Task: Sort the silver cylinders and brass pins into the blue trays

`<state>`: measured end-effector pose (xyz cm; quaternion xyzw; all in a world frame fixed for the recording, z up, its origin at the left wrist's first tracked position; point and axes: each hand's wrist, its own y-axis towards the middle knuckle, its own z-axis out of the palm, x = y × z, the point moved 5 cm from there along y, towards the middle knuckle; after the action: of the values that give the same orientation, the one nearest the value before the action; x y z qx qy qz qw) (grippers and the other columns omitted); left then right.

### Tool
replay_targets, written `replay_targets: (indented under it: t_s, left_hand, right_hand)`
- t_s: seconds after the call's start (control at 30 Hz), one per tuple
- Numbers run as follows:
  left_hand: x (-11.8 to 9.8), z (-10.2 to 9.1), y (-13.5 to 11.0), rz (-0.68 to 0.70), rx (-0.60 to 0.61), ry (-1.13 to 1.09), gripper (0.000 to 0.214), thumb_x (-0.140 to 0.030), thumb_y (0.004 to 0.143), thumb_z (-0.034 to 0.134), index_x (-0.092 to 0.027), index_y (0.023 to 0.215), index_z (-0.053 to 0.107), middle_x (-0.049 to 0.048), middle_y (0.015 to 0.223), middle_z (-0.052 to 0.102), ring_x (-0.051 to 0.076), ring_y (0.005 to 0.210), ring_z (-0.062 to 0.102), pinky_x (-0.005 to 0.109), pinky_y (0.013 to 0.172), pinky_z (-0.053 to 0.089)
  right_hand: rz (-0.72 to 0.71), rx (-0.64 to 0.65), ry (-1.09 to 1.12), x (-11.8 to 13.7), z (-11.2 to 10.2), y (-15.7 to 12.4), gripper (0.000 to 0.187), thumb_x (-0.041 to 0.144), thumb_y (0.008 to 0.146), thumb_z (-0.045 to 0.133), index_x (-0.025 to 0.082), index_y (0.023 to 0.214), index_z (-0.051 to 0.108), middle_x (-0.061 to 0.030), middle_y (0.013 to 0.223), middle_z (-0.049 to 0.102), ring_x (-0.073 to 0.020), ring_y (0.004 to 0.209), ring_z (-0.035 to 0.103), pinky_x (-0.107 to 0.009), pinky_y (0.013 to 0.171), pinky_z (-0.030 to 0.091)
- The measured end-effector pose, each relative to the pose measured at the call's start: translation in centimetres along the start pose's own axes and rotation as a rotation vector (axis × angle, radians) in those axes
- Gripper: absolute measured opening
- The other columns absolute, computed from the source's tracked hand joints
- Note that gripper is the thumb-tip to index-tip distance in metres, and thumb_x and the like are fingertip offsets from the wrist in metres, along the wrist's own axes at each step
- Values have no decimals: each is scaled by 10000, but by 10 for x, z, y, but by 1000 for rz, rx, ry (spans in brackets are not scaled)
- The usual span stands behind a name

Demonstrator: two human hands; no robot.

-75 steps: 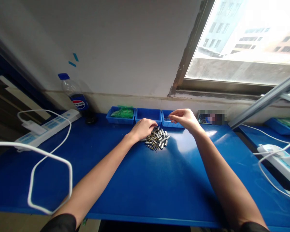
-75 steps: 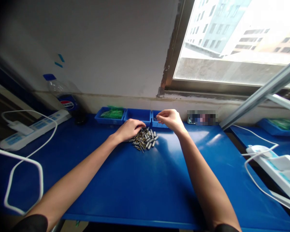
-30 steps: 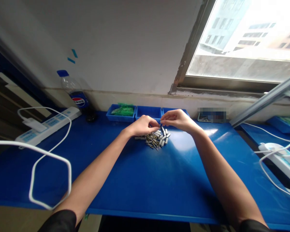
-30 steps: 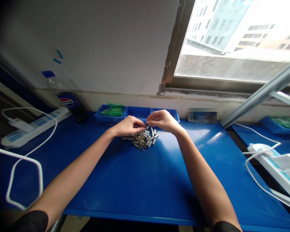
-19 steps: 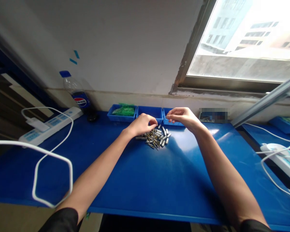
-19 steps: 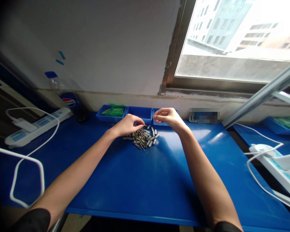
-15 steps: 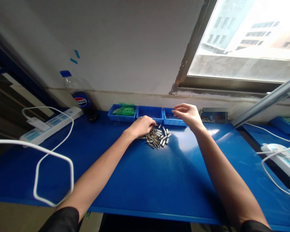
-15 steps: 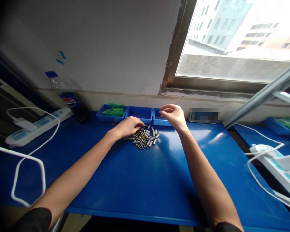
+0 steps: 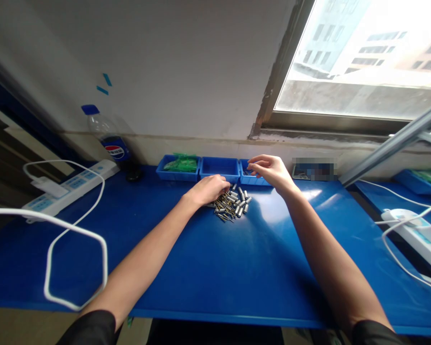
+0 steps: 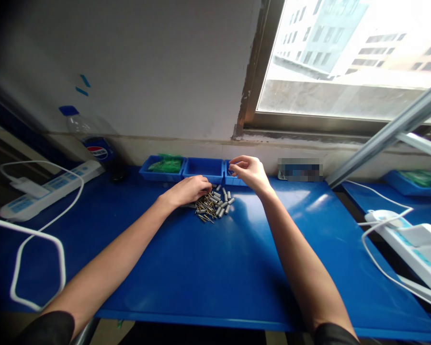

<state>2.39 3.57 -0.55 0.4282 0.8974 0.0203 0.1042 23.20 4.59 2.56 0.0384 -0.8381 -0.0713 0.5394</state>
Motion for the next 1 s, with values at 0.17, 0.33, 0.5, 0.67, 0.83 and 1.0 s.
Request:
replay_targets:
  t_s: [0.17, 0.33, 0.5, 0.67, 0.83, 1.0]
  left_hand:
    - [1, -1, -1, 23, -6, -4, 183, -95, 933, 595, -181, 879, 748, 82, 903, 721, 215, 896, 687, 260, 753, 500]
    - [5, -9, 0, -18, -85, -163, 134, -164, 955, 604, -180, 972, 736, 75, 935, 730, 186, 844, 687, 253, 767, 510]
    - [3, -20, 1, -1, -220, -391, 107, -158, 902, 658, -167, 947, 755, 49, 912, 781, 172, 833, 720, 253, 812, 524]
    - [3, -24, 0, -48, -270, -496, 102, -154, 859, 687, -156, 902, 780, 41, 861, 802, 166, 792, 748, 241, 775, 542]
    - [2, -24, -1, -67, -273, -598, 96, -180, 833, 710, -155, 901, 773, 33, 823, 795, 164, 775, 752, 233, 739, 557]
    - [4, -23, -1, -64, -281, -649, 57, -187, 815, 723, -148, 851, 742, 34, 803, 786, 159, 760, 750, 233, 738, 571]
  right_hand:
    - [-8, 13, 5, 1, 1, -1, 303, 360, 772, 738, 149, 987, 776, -78, 806, 786, -172, 679, 717, -263, 624, 565]
    - [-6, 53, 9, 3, 4, -2, 276, 349, 781, 730, 151, 968, 770, -78, 804, 785, -170, 679, 716, -264, 630, 561]
    - [-2, 186, -20, 4, 10, -5, 284, 373, 790, 755, 151, 967, 771, -64, 755, 772, -171, 662, 709, -271, 657, 570]
    - [9, 402, -65, 4, 22, -10, 368, 450, 780, 804, 183, 1031, 784, -54, 810, 793, -190, 720, 729, -261, 651, 564]
    - [-1, 498, -1, 8, 36, -16, 413, 518, 756, 825, 166, 971, 804, -56, 775, 782, -178, 708, 714, -275, 696, 573]
    - [28, 515, 37, 4, 42, -17, 357, 478, 752, 834, 166, 922, 804, -59, 759, 783, -189, 704, 719, -287, 693, 582]
